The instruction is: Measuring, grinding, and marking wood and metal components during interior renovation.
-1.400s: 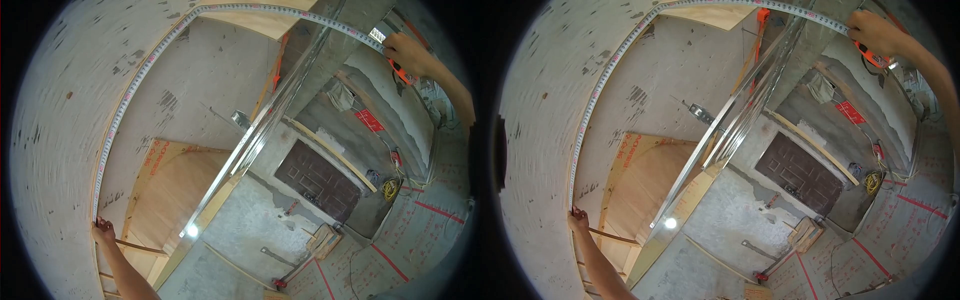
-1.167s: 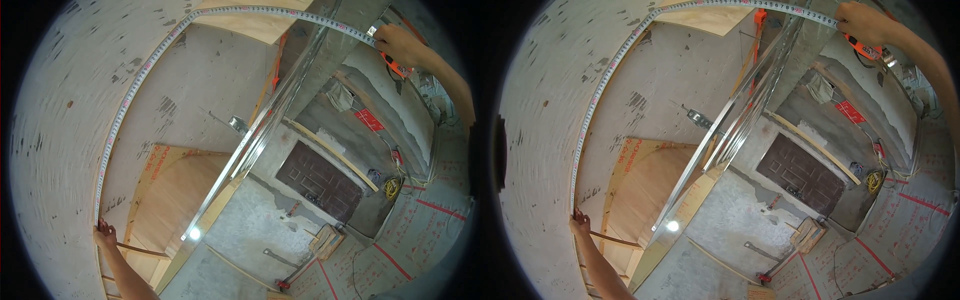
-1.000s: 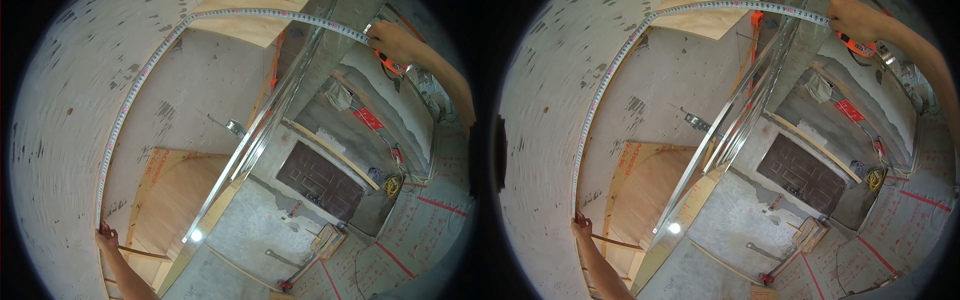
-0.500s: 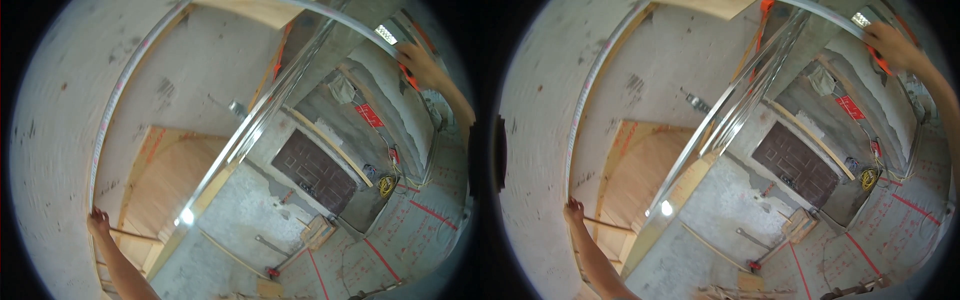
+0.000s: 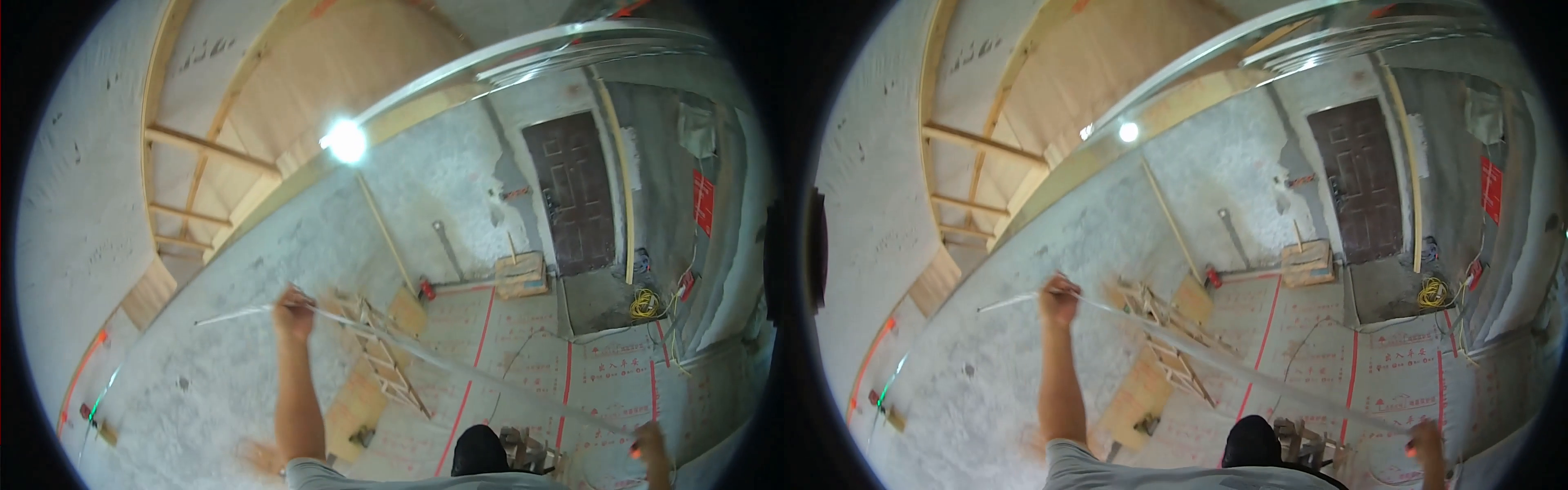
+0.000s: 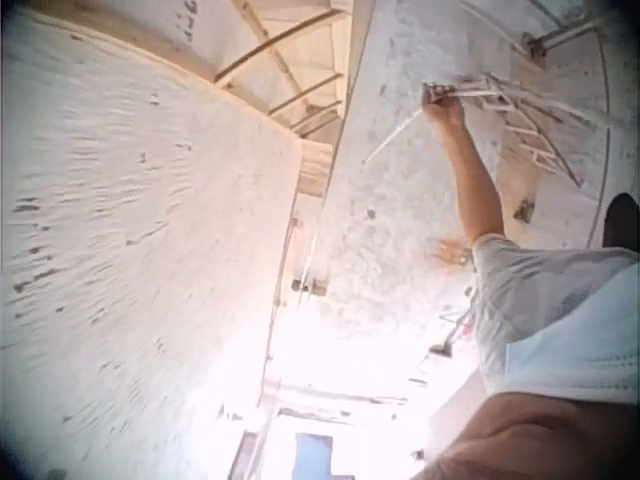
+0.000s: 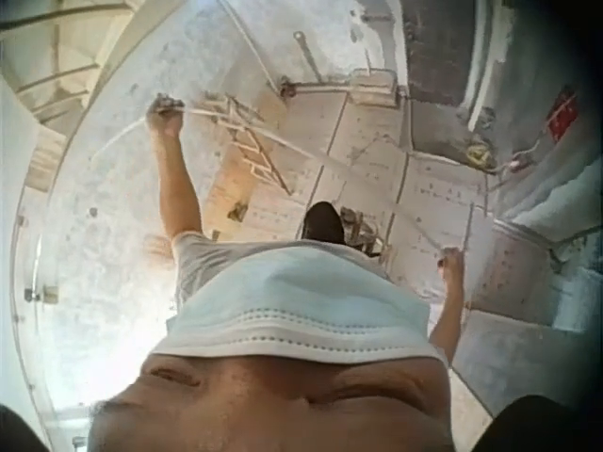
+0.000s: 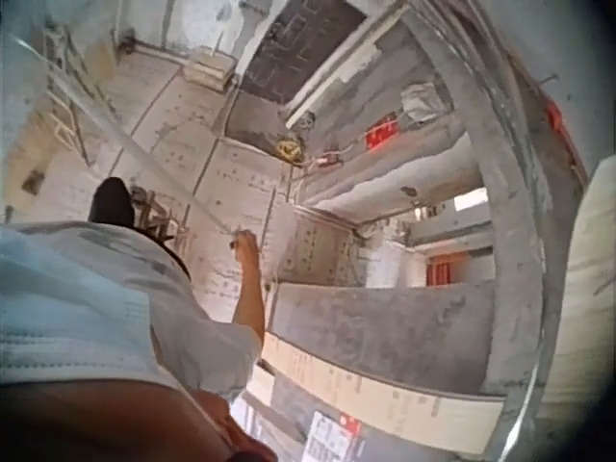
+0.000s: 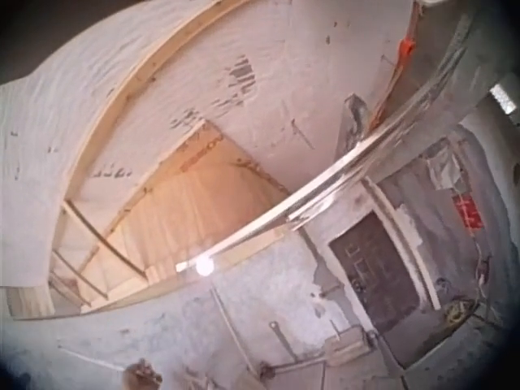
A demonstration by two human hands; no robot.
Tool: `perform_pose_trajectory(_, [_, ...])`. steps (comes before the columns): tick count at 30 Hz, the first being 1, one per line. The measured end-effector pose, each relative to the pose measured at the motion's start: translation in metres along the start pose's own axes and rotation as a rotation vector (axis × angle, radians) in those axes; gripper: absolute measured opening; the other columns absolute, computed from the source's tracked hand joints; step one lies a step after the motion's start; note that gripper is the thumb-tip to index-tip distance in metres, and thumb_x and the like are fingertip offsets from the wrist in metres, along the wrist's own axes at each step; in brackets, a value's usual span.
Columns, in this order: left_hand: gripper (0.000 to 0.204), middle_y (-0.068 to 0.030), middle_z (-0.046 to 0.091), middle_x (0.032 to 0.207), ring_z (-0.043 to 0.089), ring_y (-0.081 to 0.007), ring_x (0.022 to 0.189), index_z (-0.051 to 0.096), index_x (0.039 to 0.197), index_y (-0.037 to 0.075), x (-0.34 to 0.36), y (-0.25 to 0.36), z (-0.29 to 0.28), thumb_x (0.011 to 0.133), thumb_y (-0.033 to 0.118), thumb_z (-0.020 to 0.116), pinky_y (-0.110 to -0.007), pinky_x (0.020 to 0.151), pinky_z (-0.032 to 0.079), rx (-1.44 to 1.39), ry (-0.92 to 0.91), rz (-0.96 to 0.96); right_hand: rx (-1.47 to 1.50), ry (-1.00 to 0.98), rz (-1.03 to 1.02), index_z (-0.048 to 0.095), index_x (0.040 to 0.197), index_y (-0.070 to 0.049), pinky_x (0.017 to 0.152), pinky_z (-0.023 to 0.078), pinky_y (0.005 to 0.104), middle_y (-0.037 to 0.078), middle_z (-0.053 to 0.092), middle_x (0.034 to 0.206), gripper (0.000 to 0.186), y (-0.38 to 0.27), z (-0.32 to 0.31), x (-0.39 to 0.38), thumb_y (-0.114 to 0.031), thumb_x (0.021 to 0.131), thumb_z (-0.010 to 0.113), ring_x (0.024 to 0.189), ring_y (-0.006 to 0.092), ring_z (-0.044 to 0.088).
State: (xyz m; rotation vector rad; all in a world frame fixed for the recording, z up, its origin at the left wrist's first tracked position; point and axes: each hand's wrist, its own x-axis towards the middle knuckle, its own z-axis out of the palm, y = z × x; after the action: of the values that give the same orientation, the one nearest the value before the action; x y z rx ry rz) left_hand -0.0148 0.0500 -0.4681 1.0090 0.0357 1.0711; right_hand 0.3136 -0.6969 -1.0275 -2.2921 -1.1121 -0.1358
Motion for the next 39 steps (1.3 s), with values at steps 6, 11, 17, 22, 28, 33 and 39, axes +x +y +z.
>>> perform_pose_trajectory(6, [0.015,0.0027,0.043,0.059,0.039,-0.0110,0.049,0.053,0.091,0.017,-0.143,-0.193,-0.160,0.090,0.002,0.055,-0.029,0.050,0.036,0.034,0.608,-0.195,0.373,-0.934,0.045,0.075,0.103,-0.012,0.081,0.055,0.0415,0.011,0.074,0.094,0.022,-0.117,0.093,0.060,-0.026,0.091,0.063,0.087,0.0310,0.070])
perform_pose_trajectory(11, [0.042,-0.0049,0.054,0.076,0.050,-0.0149,0.056,0.051,0.124,0.007,-0.240,-0.332,-0.141,0.084,-0.005,0.054,-0.030,0.050,0.046,0.171,0.772,-0.348,0.497,-1.214,-0.165,0.072,0.108,-0.005,0.082,0.054,0.0363,0.014,0.074,0.095,0.032,-0.192,0.116,0.109,-0.031,0.097,0.058,0.089,0.0242,0.070])
perform_pose_trajectory(17, [0.047,-0.0035,0.058,0.078,0.055,-0.0133,0.063,0.049,0.133,0.007,-0.313,-0.416,-0.081,0.090,0.009,0.067,-0.030,0.056,0.046,0.339,0.590,-0.592,0.562,-1.344,-0.126,0.073,0.101,-0.001,0.077,0.053,0.0345,0.013,0.074,0.090,0.041,-0.235,0.148,0.137,-0.036,0.100,0.052,0.086,0.0216,0.070])
perform_pose_trajectory(22, [0.032,-0.0049,0.068,0.103,0.064,-0.0157,0.094,0.062,0.122,0.006,-0.305,-0.443,0.035,0.102,0.031,0.057,-0.032,0.084,0.051,0.257,0.007,-0.884,0.680,-0.952,0.023,0.072,0.096,-0.002,0.075,0.052,0.0365,0.014,0.073,0.088,0.041,-0.188,0.115,0.178,-0.036,0.101,0.050,0.082,0.0251,0.070])
perform_pose_trajectory(28, [0.036,-0.0105,0.058,0.121,0.058,-0.0258,0.111,0.060,0.123,0.010,-0.221,-0.415,0.096,0.103,0.039,0.054,-0.041,0.091,0.050,0.585,-0.578,-0.476,1.193,-0.460,0.110,0.068,0.089,-0.010,0.069,0.055,0.0424,0.012,0.068,0.077,0.032,-0.209,0.044,0.238,-0.039,0.098,0.060,0.067,0.0243,0.065])
perform_pose_trajectory(33, [0.048,-0.0122,0.066,0.075,0.062,-0.0222,0.079,0.062,0.073,0.003,-0.102,-0.260,0.254,0.101,0.039,0.048,-0.038,0.079,0.047,0.289,-0.479,0.264,0.559,-0.160,0.059,0.065,0.125,-0.010,0.099,0.047,0.0462,0.018,0.064,0.122,0.032,-0.174,0.040,0.172,-0.032,0.103,0.056,0.114,0.0283,0.062])
perform_pose_trajectory(39, [0.041,-0.0090,0.063,0.093,0.056,-0.0211,0.088,0.062,0.112,0.005,-0.119,-0.129,0.379,0.102,0.043,0.051,-0.041,0.083,0.045,-0.182,-0.974,0.351,0.323,0.213,0.153,0.069,0.112,-0.007,0.084,0.051,0.0425,0.016,0.067,0.107,0.031,-0.141,0.109,0.072,-0.035,0.099,0.061,0.099,0.0296,0.064])
